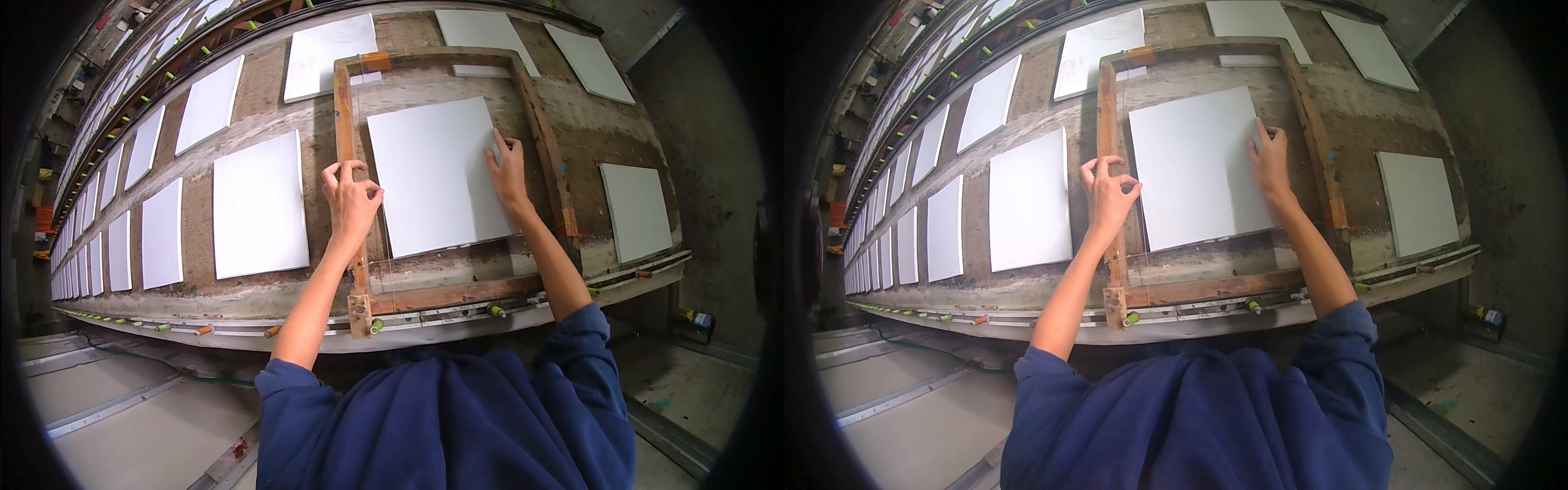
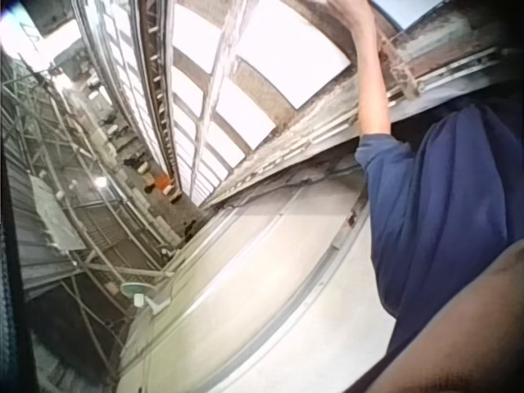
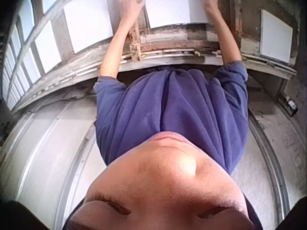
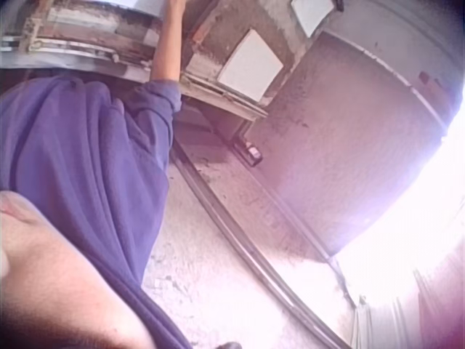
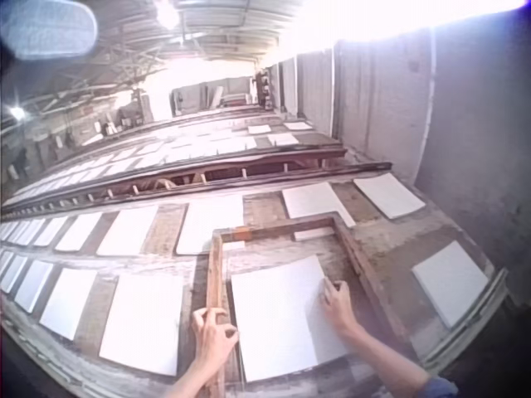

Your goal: The person repeatedly picks up white rectangular panels and places them into a wooden frame on a long workbench. After positioning each panel, the person smooths it with both hands and then removes the frame to repeat the process with the next panel. The person later carries the empty wooden frame to a different area and sets it down.

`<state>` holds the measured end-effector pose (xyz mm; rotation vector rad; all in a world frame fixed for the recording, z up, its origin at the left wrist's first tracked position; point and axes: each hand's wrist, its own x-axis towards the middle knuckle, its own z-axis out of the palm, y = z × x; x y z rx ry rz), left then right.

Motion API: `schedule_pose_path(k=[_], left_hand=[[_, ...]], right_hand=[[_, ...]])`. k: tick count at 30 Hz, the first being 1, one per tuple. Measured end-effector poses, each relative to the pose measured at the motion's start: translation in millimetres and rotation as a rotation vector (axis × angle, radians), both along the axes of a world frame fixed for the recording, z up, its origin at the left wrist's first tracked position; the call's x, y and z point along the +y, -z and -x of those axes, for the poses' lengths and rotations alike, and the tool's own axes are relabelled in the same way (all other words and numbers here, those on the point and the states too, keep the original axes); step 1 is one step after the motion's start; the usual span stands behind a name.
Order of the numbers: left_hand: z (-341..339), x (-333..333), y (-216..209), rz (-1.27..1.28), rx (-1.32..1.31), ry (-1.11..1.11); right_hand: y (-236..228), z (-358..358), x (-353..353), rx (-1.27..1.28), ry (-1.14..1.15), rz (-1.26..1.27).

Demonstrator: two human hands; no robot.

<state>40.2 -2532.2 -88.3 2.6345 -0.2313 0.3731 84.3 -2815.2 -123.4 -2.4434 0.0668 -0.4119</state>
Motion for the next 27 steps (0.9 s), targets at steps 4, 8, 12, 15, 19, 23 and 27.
schedule_pose_path(k=[4, 8, 12, 15, 19, 23, 27], left_hand=[[-1, 1, 4, 0.019, -0.008, -0.006], [2, 2, 4, 0.025, 0.001, -0.003], [2, 0, 1, -0.018, -0.007, 0.009], [4, -5, -7, -0.081, -0.013, 0.027], [11, -21, 10, -0.508, -0.065, 0.076], [34, -52, 1, -0.525, 0.231, 0.174], [9, -54, 35, -0.221, 0.155, 0.239]], right_hand=[[1, 2, 1, -0.002, 0.014, 0.061], [-2, 14, 5, 0.035, 0.030, 0.046], [4, 13, 2, 0.016, 0.030, 0.126], [7, 13, 7, 0.013, 0.049, 0.245], [1, 17, 16, 0.028, 0.003, 0.517], [2, 40, 35, -0.026, -0.328, 0.495], [-6, 44, 52, -0.004, -0.649, 0.462]])
